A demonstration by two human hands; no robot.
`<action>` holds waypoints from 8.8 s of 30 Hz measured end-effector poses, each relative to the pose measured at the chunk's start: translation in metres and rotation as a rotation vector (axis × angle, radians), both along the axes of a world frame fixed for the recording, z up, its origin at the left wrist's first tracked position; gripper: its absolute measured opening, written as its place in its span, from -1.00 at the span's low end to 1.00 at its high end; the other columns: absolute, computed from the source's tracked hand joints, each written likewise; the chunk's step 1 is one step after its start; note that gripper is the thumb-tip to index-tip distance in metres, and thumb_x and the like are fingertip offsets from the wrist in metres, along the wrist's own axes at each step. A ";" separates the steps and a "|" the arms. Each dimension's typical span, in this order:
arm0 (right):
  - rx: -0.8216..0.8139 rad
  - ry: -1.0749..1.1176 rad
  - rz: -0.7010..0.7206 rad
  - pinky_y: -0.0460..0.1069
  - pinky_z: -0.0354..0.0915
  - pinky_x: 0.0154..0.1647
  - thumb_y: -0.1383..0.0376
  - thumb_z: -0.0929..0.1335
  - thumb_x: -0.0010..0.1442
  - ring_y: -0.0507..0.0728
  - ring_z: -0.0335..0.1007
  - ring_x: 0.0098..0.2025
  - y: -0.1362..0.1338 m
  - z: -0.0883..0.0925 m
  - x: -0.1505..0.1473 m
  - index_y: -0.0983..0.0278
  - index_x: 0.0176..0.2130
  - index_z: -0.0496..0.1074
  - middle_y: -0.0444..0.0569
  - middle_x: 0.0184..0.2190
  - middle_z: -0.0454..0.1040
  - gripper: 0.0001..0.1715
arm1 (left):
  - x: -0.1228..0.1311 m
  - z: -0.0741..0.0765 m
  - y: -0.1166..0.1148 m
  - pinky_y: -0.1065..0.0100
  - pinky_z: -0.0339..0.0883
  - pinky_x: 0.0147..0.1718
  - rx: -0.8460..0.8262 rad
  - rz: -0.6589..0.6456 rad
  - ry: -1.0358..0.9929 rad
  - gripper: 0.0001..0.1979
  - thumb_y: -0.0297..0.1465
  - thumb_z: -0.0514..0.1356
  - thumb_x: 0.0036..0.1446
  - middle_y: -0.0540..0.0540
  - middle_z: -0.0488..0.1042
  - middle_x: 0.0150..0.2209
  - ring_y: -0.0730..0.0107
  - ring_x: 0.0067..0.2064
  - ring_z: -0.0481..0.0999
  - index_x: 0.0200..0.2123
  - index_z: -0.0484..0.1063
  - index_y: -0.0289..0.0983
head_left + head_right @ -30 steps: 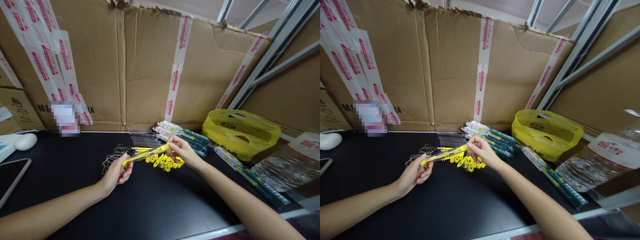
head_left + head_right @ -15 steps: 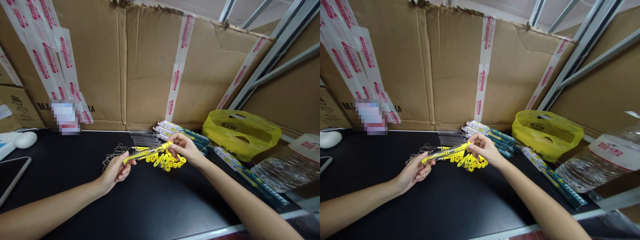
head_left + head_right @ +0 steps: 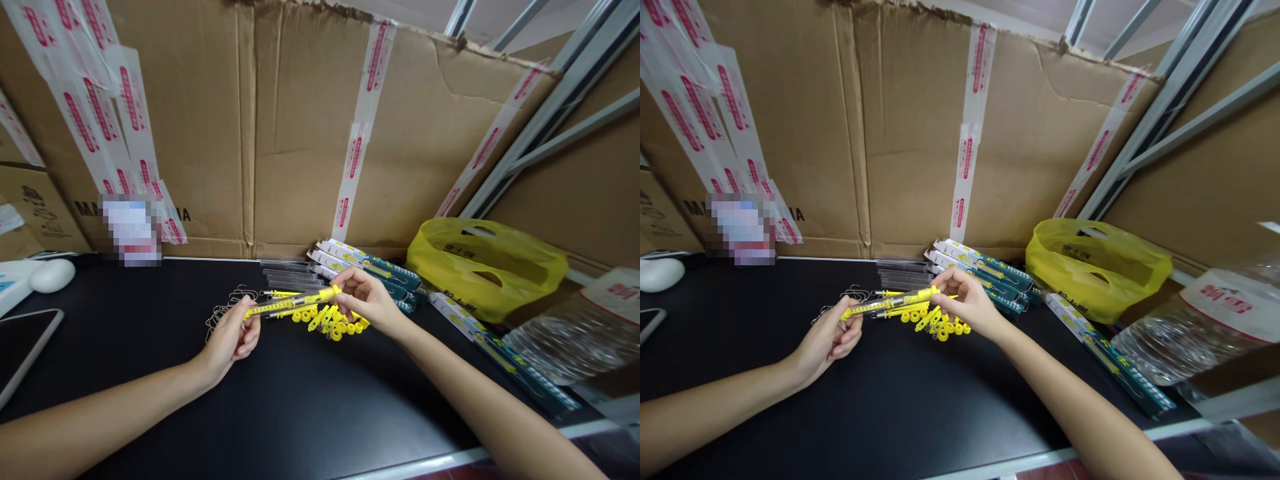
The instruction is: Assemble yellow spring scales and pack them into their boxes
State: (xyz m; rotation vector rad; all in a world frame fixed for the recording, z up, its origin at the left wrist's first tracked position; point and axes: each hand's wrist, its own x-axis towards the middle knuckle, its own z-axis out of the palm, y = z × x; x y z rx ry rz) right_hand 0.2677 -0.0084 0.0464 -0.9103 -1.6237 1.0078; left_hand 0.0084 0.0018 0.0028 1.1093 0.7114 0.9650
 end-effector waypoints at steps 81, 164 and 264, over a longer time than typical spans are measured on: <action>0.311 -0.569 -0.137 -0.07 0.21 -0.43 0.22 0.40 0.15 0.01 0.28 -0.43 -0.020 0.034 0.021 0.30 -0.28 0.39 -0.11 -0.42 0.40 -0.81 | 0.001 0.001 0.003 0.61 -0.19 -0.78 -0.012 -0.020 0.032 -0.63 -0.16 -0.06 0.30 0.13 0.12 -0.67 0.68 -0.72 -0.02 -0.49 0.13 -0.26; 0.243 -0.698 -0.069 -0.08 0.15 -0.44 0.12 0.22 0.30 0.03 0.21 -0.44 -0.022 0.027 0.015 0.25 -0.26 0.25 -0.11 -0.43 0.32 -0.76 | 0.001 0.001 0.001 0.60 -0.19 -0.77 0.000 -0.027 0.030 -0.66 -0.13 -0.01 0.26 0.15 0.12 -0.66 0.67 -0.73 -0.01 -0.45 0.13 -0.24; 0.271 -0.652 -0.114 -0.04 0.16 -0.40 0.09 0.16 0.33 0.07 0.23 -0.43 -0.018 0.018 0.012 0.23 -0.26 0.21 -0.10 -0.43 0.34 -0.72 | 0.002 0.002 0.000 0.61 -0.18 -0.77 0.014 -0.016 0.019 -0.66 -0.13 0.00 0.25 0.15 0.14 -0.66 0.67 -0.73 0.01 -0.45 0.13 -0.24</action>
